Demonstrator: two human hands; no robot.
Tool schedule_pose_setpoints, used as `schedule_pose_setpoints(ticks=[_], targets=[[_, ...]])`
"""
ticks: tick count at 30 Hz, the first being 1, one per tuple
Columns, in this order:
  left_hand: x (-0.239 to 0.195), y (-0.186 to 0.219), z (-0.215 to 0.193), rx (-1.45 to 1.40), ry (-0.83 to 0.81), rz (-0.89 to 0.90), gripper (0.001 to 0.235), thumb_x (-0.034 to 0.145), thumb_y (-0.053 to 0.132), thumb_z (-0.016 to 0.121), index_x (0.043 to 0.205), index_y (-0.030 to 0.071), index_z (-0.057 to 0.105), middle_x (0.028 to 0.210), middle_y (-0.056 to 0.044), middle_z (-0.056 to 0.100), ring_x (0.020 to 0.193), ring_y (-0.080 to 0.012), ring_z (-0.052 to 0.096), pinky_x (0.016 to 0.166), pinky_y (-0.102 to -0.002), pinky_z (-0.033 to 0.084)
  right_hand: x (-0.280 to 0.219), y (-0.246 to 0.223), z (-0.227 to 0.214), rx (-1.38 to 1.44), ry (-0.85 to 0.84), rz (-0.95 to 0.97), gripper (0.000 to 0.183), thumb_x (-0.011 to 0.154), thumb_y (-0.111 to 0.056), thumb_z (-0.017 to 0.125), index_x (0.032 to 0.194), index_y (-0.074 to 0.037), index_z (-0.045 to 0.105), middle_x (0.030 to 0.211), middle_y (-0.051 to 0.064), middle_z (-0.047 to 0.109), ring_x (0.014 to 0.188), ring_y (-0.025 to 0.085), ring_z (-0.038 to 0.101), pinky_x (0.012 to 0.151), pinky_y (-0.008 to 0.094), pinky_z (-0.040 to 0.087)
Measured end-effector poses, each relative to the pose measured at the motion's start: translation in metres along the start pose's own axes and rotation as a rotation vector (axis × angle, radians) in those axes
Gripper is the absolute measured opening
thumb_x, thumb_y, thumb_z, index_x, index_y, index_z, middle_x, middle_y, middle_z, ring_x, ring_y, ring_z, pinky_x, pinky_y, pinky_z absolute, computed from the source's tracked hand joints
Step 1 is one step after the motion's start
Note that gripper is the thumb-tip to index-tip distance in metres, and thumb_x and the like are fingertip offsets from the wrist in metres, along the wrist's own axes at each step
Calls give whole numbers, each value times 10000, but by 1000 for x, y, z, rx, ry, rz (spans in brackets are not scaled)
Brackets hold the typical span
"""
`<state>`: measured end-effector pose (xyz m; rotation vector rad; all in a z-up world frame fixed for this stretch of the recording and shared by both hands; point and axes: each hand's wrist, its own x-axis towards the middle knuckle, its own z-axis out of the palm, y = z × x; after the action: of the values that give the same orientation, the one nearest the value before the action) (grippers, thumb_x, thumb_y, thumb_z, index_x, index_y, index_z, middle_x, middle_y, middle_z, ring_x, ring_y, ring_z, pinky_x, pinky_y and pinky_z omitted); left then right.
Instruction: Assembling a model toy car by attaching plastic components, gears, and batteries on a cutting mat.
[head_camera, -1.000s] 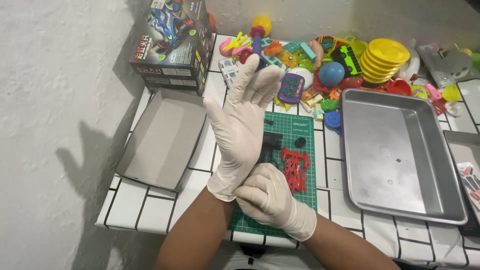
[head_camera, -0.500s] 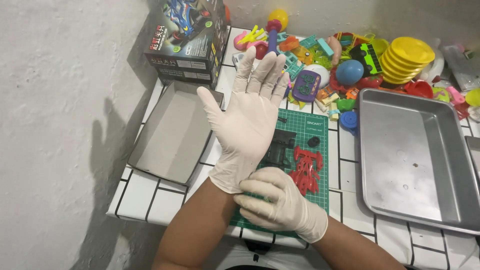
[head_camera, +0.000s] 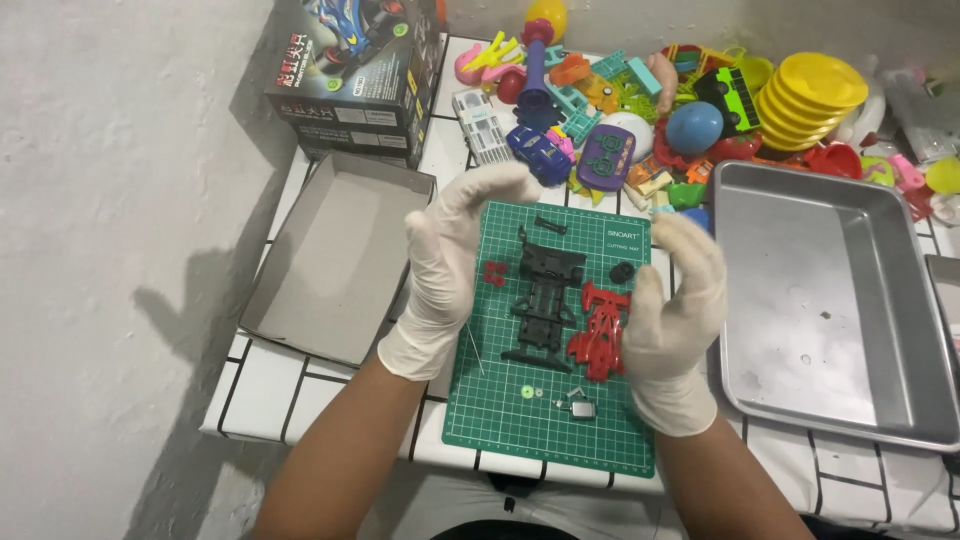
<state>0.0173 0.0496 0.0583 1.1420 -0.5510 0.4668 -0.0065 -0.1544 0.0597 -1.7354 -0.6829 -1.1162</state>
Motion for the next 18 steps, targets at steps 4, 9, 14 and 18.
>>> schedule_pose_setpoints(ticks=[4,9,14,18], targets=[[-24,-17,-16,275,94,-36,1068,891,835,-6,961,77,744,758,-86,679,829,-207,683,1068,-402,464,-10,16,-5,-75,-32,267,525,1019,5,578,1509,-8,391,1436,224,489,1389,395,467,1183,547,357],[-42,-46,-18,429,142,-134,1000,829,887,-5,671,162,665,523,5,523,521,-134,521,615,-235,503,-16,26,-6,2,-34,419,394,1101,-155,519,1453,-8,419,1278,168,530,1284,306,506,1146,488,371],[-40,-44,-20,434,41,-64,860,909,806,102,600,175,597,461,76,340,416,-87,350,457,-200,402,-12,23,4,133,-1,487,559,1118,-476,270,1424,-28,407,1333,188,476,1352,318,447,1192,499,333],[-46,-43,-6,710,-175,339,444,943,555,565,665,210,589,504,53,317,426,-177,409,472,-316,424,-16,32,12,560,125,632,851,1012,-771,311,1506,-78,313,1516,194,359,1512,352,302,1293,510,209]])
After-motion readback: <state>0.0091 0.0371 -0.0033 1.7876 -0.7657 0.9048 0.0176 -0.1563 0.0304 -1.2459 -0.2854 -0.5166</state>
